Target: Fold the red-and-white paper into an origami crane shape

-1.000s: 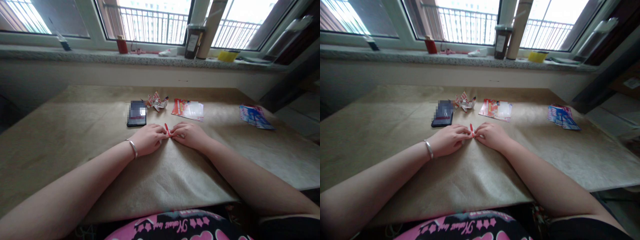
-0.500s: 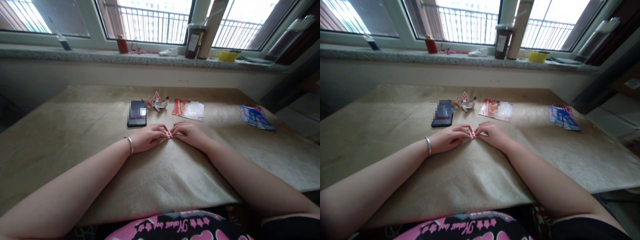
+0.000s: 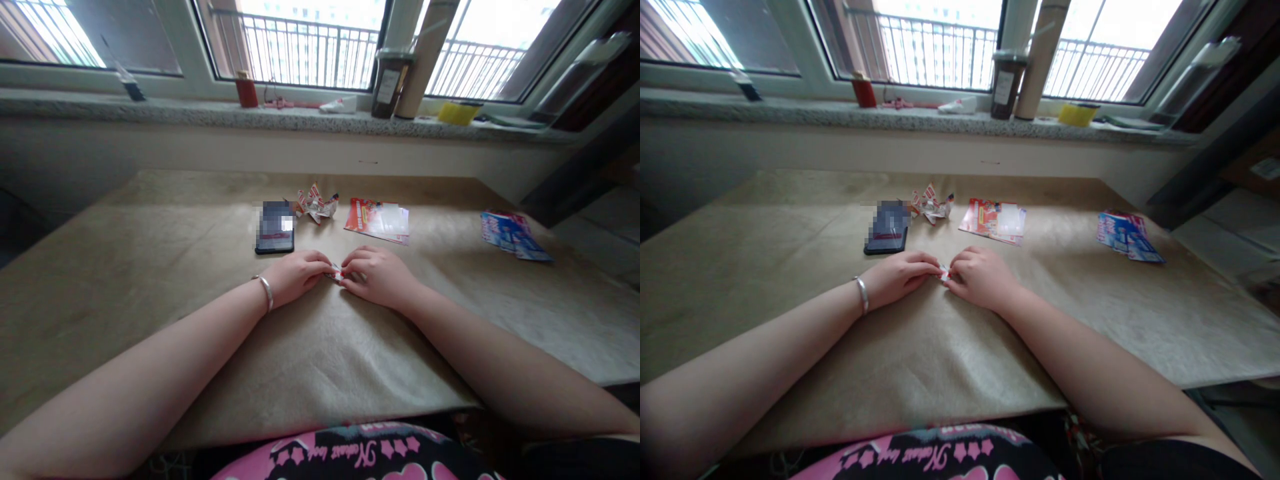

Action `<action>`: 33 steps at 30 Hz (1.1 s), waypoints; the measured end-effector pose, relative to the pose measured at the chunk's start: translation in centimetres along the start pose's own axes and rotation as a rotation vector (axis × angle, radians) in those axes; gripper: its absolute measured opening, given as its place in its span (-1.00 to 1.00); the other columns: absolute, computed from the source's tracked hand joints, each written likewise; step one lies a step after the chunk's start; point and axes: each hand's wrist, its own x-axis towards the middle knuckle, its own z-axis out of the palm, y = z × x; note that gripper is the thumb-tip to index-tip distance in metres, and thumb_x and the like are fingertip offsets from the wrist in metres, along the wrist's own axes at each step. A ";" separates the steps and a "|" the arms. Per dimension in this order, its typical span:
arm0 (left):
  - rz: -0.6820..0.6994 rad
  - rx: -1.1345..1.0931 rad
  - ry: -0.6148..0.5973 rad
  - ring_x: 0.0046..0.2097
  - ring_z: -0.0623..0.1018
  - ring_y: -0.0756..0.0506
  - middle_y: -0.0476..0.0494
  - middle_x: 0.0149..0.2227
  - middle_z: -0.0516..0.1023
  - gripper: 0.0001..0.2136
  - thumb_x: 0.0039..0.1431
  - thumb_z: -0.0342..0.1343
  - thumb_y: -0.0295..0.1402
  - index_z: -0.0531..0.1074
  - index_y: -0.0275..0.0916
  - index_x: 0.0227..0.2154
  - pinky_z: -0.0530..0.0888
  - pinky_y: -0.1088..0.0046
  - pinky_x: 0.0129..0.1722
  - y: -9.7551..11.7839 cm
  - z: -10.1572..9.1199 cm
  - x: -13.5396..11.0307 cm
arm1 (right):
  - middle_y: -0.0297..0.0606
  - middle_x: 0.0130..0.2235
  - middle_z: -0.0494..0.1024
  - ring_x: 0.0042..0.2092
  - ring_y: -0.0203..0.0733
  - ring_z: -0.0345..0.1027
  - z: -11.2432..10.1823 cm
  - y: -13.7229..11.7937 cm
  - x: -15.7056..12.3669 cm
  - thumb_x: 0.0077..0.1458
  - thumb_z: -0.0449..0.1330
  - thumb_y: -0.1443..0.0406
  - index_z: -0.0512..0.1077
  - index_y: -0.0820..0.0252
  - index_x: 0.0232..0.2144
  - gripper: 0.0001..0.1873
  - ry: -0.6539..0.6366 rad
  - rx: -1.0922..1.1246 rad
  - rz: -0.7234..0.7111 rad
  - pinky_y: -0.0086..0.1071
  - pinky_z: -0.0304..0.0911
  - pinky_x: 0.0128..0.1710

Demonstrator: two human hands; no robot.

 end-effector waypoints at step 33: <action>-0.050 0.301 -0.007 -0.34 0.38 -0.03 -0.12 -0.42 0.41 -0.75 0.22 -0.12 -0.29 0.43 -0.28 -0.39 0.32 0.48 -0.33 1.5 -0.4 0.3 | -0.22 -0.33 0.50 -0.22 -0.20 0.30 0.4 -0.3 0.3 0.03 0.07 0.34 0.43 0.20 -0.42 -0.87 -0.013 0.083 0.075 -0.35 0.20 -0.16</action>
